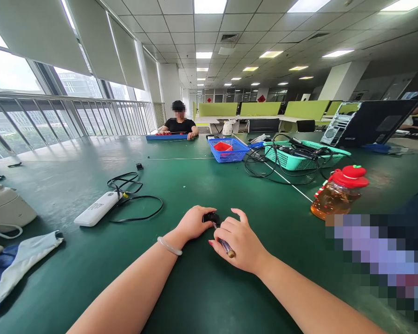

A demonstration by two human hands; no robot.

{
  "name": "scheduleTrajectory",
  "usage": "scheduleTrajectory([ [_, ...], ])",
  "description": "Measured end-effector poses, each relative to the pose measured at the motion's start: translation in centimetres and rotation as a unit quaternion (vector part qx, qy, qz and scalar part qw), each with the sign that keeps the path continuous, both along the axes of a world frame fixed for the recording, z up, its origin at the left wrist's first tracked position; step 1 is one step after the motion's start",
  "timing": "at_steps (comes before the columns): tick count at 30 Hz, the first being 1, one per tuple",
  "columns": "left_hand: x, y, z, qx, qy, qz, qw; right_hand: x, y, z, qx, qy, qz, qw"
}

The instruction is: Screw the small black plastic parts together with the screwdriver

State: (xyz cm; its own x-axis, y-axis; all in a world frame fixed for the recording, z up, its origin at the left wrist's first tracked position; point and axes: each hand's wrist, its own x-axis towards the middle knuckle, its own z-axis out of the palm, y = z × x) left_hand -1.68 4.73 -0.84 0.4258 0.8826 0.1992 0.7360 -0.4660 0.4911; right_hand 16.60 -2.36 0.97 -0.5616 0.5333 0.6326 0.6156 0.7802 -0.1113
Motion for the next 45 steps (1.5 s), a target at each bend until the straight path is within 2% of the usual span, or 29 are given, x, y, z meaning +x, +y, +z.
scheduleTrajectory([
  [6, 0.1, -0.1, 0.2, -0.007, 0.012, 0.012, 1.0, 0.1, 0.0, -0.2, -0.02, -0.017, 0.012, 1.0],
  [20, 0.0, 0.2, -0.1, -0.004, -0.004, -0.001, 1.0, 0.0, 0.2, -0.2, 0.004, -0.013, -0.006, 1.0],
  [31, 0.0, 0.1, 0.1, -0.006, 0.001, 0.02, 1.0, -0.2, 0.4, -1.2, -0.02, -0.109, -0.001, 0.994],
  [45, -0.1, 0.2, -0.2, -0.005, -0.021, 0.029, 0.999, 0.8, 1.3, -0.6, 0.001, 0.016, -0.005, 1.0],
])
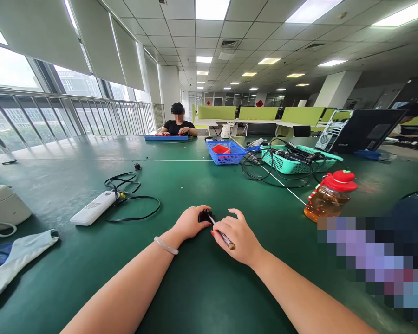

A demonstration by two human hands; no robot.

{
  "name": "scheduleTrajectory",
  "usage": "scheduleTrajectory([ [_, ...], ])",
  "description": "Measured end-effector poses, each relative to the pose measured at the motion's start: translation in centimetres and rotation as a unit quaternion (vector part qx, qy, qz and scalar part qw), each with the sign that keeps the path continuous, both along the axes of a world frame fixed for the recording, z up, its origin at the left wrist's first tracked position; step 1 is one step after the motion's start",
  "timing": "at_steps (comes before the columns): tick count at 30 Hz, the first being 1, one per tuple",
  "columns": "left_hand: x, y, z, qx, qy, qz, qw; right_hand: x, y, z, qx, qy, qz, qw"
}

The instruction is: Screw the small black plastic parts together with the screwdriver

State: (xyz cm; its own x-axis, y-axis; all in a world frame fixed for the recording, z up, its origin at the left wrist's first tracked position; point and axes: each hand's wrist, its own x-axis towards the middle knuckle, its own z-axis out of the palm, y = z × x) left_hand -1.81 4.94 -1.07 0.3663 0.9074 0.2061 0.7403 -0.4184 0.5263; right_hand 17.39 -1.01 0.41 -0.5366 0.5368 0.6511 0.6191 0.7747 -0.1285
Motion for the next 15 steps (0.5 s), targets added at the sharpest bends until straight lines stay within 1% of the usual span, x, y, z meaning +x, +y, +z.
scheduleTrajectory([
  [2, 0.1, 0.0, 0.0, -0.001, -0.001, 0.002, 1.0, 0.1, 0.1, 0.0, -0.02, 0.016, -0.007, 1.0],
  [4, 0.1, 0.1, 0.0, 0.0, -0.002, 0.007, 1.0, 0.2, 0.2, 0.0, -0.061, 0.043, -0.01, 0.997],
  [6, 0.1, 0.1, 0.0, -0.002, -0.003, 0.012, 1.0, 0.3, 0.4, -0.1, -0.125, 0.094, -0.012, 0.988],
  [7, 0.2, 0.1, 0.0, -0.004, -0.003, 0.015, 1.0, 0.4, 0.5, -0.2, -0.166, 0.131, -0.013, 0.977],
  [8, 0.2, 0.1, 0.0, -0.007, -0.004, 0.015, 1.0, 0.5, 0.8, -0.3, -0.21, 0.173, -0.014, 0.962],
  [9, 0.2, 0.0, 0.0, -0.009, -0.006, 0.015, 1.0, 0.7, 1.1, -0.5, -0.255, 0.221, -0.015, 0.941],
  [11, 0.2, 0.0, 0.0, -0.014, -0.008, 0.017, 1.0, 1.0, 1.8, -0.9, -0.337, 0.307, -0.002, 0.89],
  [13, 0.2, -0.1, 0.0, -0.013, -0.004, 0.013, 1.0, 1.3, 2.5, -1.3, -0.388, 0.372, 0.005, 0.843],
  [15, 0.2, -0.2, 0.1, -0.008, 0.007, 0.005, 1.0, 1.5, 2.9, -1.5, -0.424, 0.409, 0.008, 0.808],
])
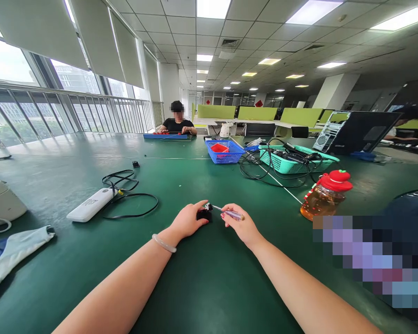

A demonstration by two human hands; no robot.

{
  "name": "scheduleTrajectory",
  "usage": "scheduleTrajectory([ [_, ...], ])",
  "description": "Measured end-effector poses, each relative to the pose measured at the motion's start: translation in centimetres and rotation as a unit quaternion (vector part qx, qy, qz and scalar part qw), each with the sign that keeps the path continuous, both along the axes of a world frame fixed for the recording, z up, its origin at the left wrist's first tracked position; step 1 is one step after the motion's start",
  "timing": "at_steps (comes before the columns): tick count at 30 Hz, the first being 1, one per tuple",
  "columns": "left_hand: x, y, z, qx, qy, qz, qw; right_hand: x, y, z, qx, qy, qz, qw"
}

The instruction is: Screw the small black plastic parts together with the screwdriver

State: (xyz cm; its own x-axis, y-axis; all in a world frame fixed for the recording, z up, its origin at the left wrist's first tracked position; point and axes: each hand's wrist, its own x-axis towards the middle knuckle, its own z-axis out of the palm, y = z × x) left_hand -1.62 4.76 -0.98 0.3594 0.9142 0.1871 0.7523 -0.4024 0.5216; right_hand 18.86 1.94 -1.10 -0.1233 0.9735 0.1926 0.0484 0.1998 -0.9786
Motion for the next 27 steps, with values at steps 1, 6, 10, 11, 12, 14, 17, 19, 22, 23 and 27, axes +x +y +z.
scheduleTrajectory([
  [1, 0.0, 0.0, 0.0, 0.004, 0.008, -0.005, 1.0, 0.0, 0.2, 0.0, -0.015, 0.017, -0.003, 1.0],
  [6, -0.2, 0.0, 0.0, 0.018, 0.026, -0.027, 0.999, -0.1, 0.3, 0.0, -0.052, 0.117, -0.045, 0.991],
  [10, -0.2, -0.1, 0.1, 0.028, 0.028, -0.035, 0.999, -0.2, 0.4, -0.1, -0.056, 0.137, -0.062, 0.987],
  [11, -0.2, -0.1, 0.1, 0.031, 0.03, -0.038, 0.998, -0.3, 0.4, -0.2, -0.055, 0.125, -0.06, 0.989],
  [12, -0.2, -0.1, 0.2, 0.033, 0.031, -0.042, 0.998, -0.3, 0.4, -0.3, -0.053, 0.109, -0.057, 0.991],
  [14, -0.2, -0.1, 0.2, 0.036, 0.03, -0.052, 0.998, -0.4, 0.3, -0.3, -0.044, 0.073, -0.048, 0.995],
  [17, -0.1, -0.2, 0.3, 0.041, 0.029, -0.058, 0.997, -0.5, 0.0, -0.1, -0.012, 0.027, -0.059, 0.998],
  [19, -0.1, -0.2, 0.2, 0.046, 0.032, -0.059, 0.997, -0.4, -0.3, 0.2, 0.019, 0.006, -0.085, 0.996],
  [22, 0.0, -0.2, 0.2, 0.045, 0.035, -0.056, 0.997, -0.3, -0.7, 0.5, 0.059, -0.032, -0.116, 0.991],
  [23, -0.1, -0.3, 0.2, 0.043, 0.035, -0.055, 0.997, -0.2, -0.9, 0.5, 0.067, -0.047, -0.121, 0.989],
  [27, -0.2, -0.3, 0.1, 0.036, 0.026, -0.065, 0.997, -0.3, -1.0, 0.5, 0.075, -0.082, -0.113, 0.987],
])
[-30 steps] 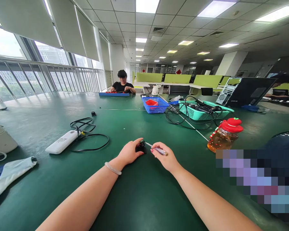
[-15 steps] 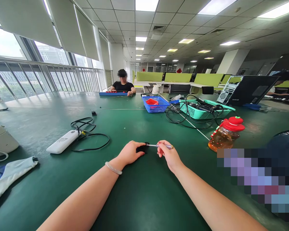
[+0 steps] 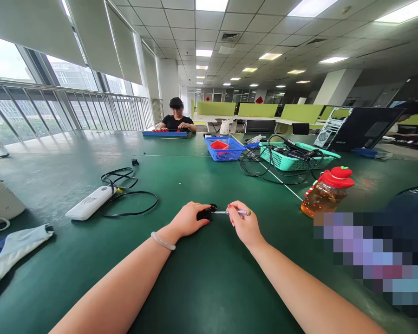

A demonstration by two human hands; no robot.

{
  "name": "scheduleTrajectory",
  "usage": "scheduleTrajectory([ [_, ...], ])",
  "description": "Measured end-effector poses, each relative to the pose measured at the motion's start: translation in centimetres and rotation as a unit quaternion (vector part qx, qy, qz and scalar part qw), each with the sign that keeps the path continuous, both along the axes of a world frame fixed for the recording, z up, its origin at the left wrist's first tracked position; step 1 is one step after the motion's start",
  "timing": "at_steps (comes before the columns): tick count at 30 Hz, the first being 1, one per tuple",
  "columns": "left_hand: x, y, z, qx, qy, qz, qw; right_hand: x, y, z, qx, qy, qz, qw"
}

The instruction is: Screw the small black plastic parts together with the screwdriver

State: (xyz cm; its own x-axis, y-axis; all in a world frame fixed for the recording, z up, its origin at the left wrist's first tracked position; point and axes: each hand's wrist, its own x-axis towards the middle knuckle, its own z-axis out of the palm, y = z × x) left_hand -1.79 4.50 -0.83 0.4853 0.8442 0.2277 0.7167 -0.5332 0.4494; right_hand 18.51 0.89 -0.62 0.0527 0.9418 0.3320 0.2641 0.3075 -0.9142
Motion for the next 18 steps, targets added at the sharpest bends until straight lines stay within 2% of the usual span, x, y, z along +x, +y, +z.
scheduleTrajectory([
  [8, -0.2, 0.2, 0.1, -0.029, 0.011, 0.004, 1.0, -0.2, 0.2, -0.4, -0.054, -0.054, 0.076, 0.994],
  [13, -0.2, 0.4, -0.1, -0.022, 0.028, 0.016, 0.999, -0.2, -0.3, 0.3, -0.022, -0.059, 0.055, 0.997],
  [18, -0.4, 0.6, -0.3, -0.02, 0.034, 0.021, 0.999, -0.2, -0.8, 0.9, -0.036, -0.065, 0.075, 0.994],
])
